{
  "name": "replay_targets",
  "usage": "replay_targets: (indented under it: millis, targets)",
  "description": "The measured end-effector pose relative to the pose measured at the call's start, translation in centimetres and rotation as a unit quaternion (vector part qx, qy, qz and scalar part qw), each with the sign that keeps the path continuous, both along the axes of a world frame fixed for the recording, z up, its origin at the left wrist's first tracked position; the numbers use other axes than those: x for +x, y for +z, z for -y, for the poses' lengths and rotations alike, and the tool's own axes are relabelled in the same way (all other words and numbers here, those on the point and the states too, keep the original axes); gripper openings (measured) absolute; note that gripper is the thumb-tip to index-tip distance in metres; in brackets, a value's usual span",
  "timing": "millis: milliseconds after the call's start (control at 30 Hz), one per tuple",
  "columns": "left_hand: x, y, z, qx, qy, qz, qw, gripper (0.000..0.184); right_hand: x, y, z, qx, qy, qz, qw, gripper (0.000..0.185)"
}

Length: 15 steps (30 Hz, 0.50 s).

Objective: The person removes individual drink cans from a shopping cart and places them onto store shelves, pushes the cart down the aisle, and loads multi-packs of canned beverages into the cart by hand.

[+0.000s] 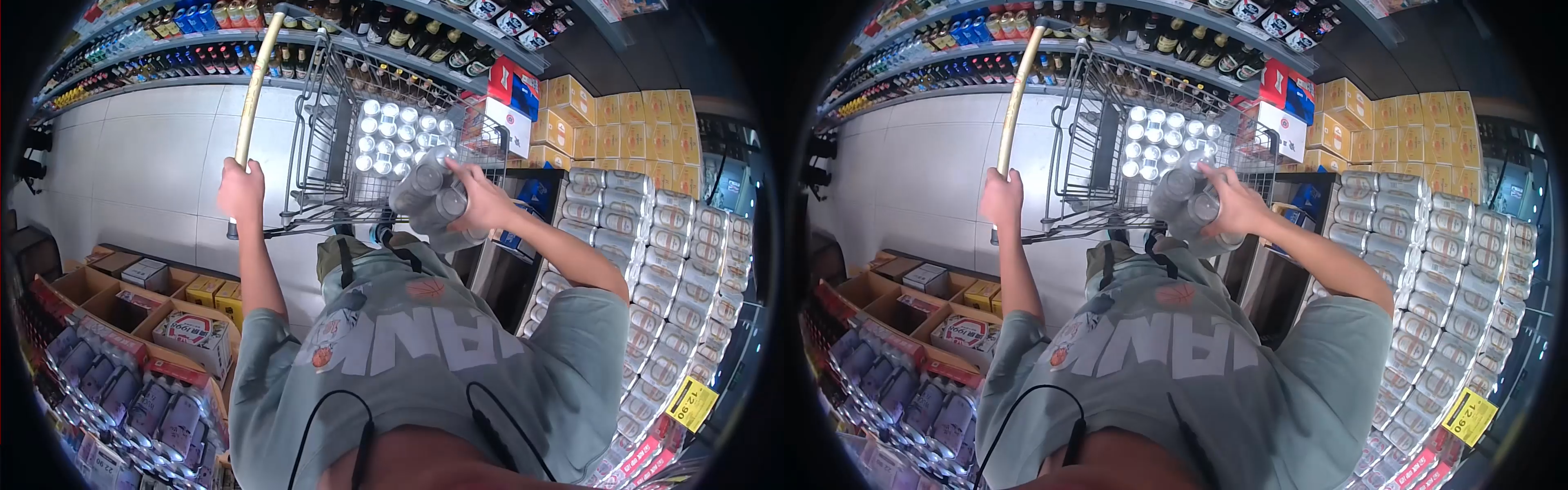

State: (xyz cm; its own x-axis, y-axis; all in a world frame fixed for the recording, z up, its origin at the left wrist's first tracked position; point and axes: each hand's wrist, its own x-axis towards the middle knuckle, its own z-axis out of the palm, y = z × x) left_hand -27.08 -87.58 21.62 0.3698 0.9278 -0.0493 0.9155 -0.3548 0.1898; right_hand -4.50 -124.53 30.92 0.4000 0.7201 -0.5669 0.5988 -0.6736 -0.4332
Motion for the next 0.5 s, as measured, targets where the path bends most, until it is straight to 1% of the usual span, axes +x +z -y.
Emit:
replay_targets:
  millis: [33,167,267,333,500]
  targets:
    - [0.0,0.0,0.0,-0.005,0.005,0.001,1.0,0.032,0.4,-0.4,0.0,-0.025,-0.016,0.025,0.999,0.125]
    - [0.0,-0.1,-0.1,0.001,0.005,0.0,1.0,0.032,4.1,-3.8,2.0,-0.112,-0.11,0.053,0.986,0.128]
    - [0.1,-0.6,-0.2,0.008,0.006,-0.004,1.0,0.033,8.4,-9.6,6.0,-0.095,-0.16,0.081,0.979,0.128]
    - [0.3,-0.4,-0.1,0.005,0.011,-0.003,1.0,0.033,10.8,-12.7,7.5,-0.127,-0.194,0.097,0.968,0.128]
    - [0.8,-0.2,0.1,0.007,0.041,-0.044,0.998,0.031,15.0,-17.8,9.7,-0.187,-0.266,0.078,0.943,0.129]
